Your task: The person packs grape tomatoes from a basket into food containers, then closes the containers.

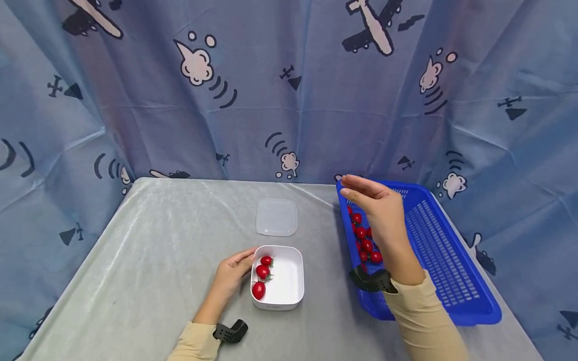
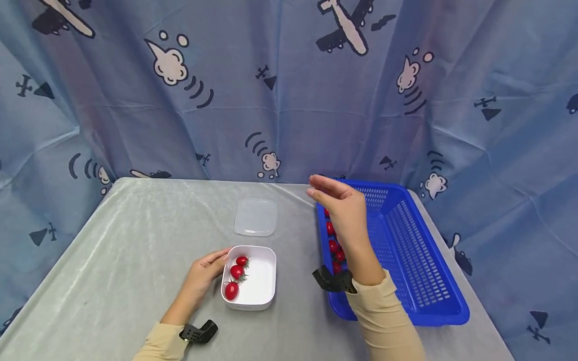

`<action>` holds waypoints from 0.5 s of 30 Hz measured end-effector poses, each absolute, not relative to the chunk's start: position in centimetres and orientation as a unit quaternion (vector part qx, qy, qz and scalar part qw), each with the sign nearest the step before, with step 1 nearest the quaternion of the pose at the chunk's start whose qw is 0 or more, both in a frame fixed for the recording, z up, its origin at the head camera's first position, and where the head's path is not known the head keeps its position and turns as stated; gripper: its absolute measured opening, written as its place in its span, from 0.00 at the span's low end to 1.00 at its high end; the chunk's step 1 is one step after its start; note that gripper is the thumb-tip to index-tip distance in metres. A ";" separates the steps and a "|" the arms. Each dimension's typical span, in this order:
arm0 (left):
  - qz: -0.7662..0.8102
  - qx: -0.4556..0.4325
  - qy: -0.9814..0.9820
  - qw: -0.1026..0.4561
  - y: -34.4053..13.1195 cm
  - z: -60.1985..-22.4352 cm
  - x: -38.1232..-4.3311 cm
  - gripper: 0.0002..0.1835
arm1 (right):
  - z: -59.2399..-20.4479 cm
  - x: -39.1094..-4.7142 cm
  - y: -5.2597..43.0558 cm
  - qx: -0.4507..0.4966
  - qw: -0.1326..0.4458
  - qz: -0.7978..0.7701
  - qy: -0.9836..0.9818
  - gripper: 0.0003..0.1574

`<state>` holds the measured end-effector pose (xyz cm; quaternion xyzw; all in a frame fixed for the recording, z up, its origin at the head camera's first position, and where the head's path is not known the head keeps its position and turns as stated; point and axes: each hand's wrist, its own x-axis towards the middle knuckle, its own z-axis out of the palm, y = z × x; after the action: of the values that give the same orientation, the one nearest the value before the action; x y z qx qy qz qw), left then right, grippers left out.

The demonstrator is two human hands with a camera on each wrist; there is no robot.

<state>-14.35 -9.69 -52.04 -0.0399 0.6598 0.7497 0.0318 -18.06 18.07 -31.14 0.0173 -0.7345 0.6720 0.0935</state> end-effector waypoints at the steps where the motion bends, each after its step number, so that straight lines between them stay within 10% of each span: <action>1: 0.750 -0.040 0.660 0.029 -9.7 -52.0 -14.4 0.19 | -31.0 -18.3 18.4 0.015 0.097 0.679 -0.727 0.27; 15: 0.756 -0.037 0.653 0.024 -9.5 -52.1 -14.5 0.19 | -31.7 -20.7 22.6 -0.053 0.040 0.679 -0.731 0.35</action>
<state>-14.52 -9.55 -52.10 -0.0373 0.6526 0.7564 0.0242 -20.70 22.59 -31.68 -0.0532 -0.7307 0.6794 0.0404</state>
